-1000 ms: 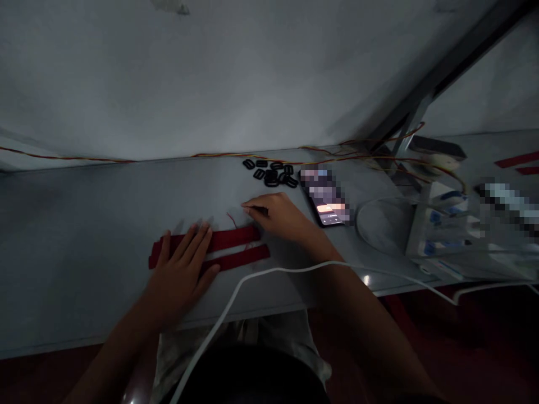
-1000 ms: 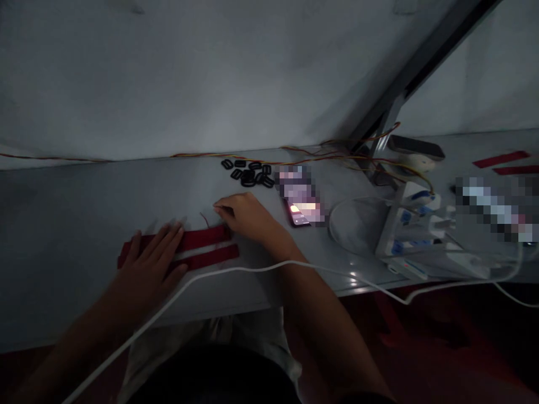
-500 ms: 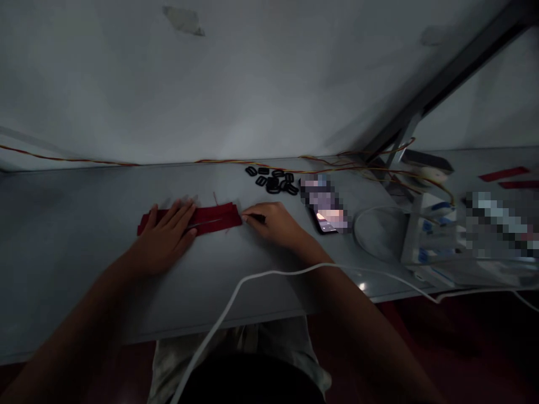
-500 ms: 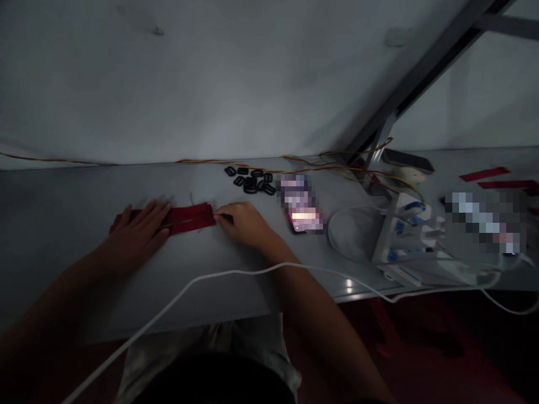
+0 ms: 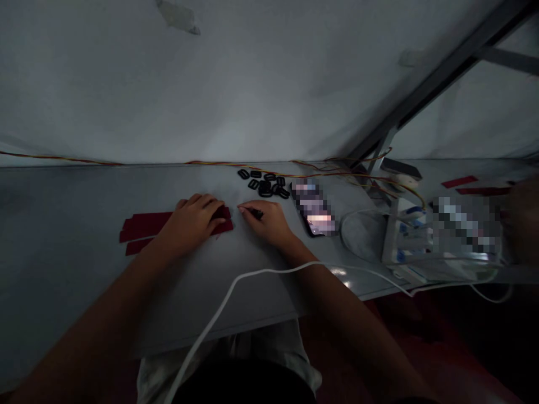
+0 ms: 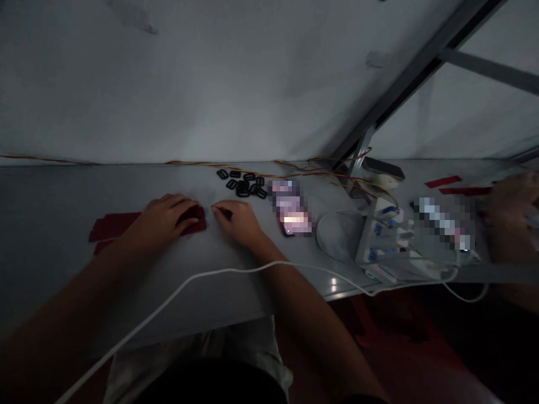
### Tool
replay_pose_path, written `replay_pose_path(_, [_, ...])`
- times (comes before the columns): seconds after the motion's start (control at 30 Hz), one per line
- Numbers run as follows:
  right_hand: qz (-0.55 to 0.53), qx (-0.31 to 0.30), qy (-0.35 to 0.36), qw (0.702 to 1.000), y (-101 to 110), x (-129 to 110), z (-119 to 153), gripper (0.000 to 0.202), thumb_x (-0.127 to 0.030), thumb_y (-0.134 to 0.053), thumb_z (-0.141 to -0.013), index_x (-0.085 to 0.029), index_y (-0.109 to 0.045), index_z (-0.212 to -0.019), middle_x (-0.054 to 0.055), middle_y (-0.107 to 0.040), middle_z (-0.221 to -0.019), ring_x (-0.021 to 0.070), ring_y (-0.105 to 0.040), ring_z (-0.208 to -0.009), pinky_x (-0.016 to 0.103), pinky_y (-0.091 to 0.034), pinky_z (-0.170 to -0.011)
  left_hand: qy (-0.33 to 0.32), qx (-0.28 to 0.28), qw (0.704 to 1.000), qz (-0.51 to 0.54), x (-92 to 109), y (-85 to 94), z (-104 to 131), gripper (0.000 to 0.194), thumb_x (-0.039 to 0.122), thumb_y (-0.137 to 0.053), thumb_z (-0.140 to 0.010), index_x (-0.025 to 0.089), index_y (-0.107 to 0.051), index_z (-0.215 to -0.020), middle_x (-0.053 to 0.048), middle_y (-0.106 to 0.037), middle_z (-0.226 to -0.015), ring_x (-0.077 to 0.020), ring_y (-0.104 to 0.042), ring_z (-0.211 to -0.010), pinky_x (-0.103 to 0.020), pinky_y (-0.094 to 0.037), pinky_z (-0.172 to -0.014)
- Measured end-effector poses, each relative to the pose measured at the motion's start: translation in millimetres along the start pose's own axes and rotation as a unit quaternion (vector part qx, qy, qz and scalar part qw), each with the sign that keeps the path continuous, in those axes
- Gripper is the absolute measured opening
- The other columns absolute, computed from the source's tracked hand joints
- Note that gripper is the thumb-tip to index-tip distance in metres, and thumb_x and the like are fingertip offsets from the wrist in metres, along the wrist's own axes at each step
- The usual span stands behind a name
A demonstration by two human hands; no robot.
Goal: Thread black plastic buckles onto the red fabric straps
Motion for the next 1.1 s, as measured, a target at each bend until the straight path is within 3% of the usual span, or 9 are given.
replay_pose_path(0.13, [0.062, 0.027, -0.018, 0.998, -7, 5, -9, 0.022, -0.023, -0.061, -0.100, -0.015, -0.082, -0.104, 0.010, -0.082, -0.099, 0.0193, -0.075, -0.089, 0.029, -0.053, -0.082, -0.010, 0.037, 0.999, 0.022, -2, -11.0, 5, 0.037, 0.034, -0.056, -0.104, 0.019, -0.067, -0.136, -0.015, -0.069, -0.135, -0.0347, -0.061, -0.124, -0.052, -0.049, -0.103])
replay_pose_path(0.37, [0.187, -0.024, 0.023, 0.982, -22, -3, -26, 0.028, -0.025, -0.054, -0.104, -0.015, -0.080, -0.110, 0.013, -0.079, -0.103, 0.0205, -0.071, -0.093, 0.030, -0.052, -0.085, -0.012, 0.064, 0.997, 0.029, -5, -14.6, 6, 0.030, 0.033, -0.056, -0.105, 0.021, -0.069, -0.128, -0.013, -0.071, -0.130, -0.0334, -0.062, -0.120, -0.050, -0.047, -0.097])
replay_pose_path(0.57, [0.087, -0.050, 0.048, 0.994, -13, 2, -23, 0.022, -0.022, -0.060, -0.101, -0.017, -0.081, -0.108, 0.009, -0.082, -0.103, 0.0182, -0.074, -0.091, 0.029, -0.053, -0.086, -0.001, 0.067, 0.996, 0.051, -4, -15.2, 6, 0.039, 0.039, -0.059, -0.104, 0.019, -0.064, -0.137, -0.015, -0.072, -0.133, -0.0346, -0.062, -0.122, -0.051, -0.045, -0.099])
replay_pose_path(0.73, [0.021, -0.085, 0.067, 0.994, -6, -5, -19, 0.021, -0.029, -0.066, -0.100, -0.019, -0.081, -0.111, 0.007, -0.082, -0.104, 0.0166, -0.073, -0.087, 0.029, -0.054, -0.084, -0.001, 0.074, 0.995, 0.060, -4, -15.1, 6, 0.037, 0.035, -0.059, -0.104, 0.019, -0.064, -0.137, -0.014, -0.074, -0.130, -0.0341, -0.063, -0.122, -0.051, -0.043, -0.101])
replay_pose_path(0.83, [0.008, -0.104, 0.083, 0.991, -6, -10, -16, 0.024, -0.033, -0.071, -0.098, -0.019, -0.080, -0.115, 0.008, -0.080, -0.107, 0.0173, -0.073, -0.089, 0.031, -0.055, -0.085, 0.005, 0.072, 0.995, 0.067, -4, -15.8, 6, 0.037, 0.031, -0.060, -0.103, 0.019, -0.063, -0.138, -0.014, -0.074, -0.129, -0.0336, -0.063, -0.122, -0.051, -0.043, -0.101])
replay_pose_path(1.1, [0.003, -0.118, 0.063, 0.991, -9, -11, -16, 0.027, -0.024, -0.077, -0.093, -0.022, -0.079, -0.120, 0.008, -0.077, -0.111, 0.0180, -0.072, -0.094, 0.032, -0.056, -0.091, 0.009, 0.079, 0.994, 0.073, -7, -20.4, 7, 0.036, 0.032, -0.058, -0.102, 0.022, -0.063, -0.137, -0.014, -0.073, -0.132, -0.0329, -0.063, -0.124, -0.051, -0.042, -0.105])
Point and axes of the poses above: each hand's wrist, its own z-axis away from the middle knuckle, its own y-axis out of the back of the hand, x = y × z, the point moved 3 cm from there along -z, towards the middle knuckle
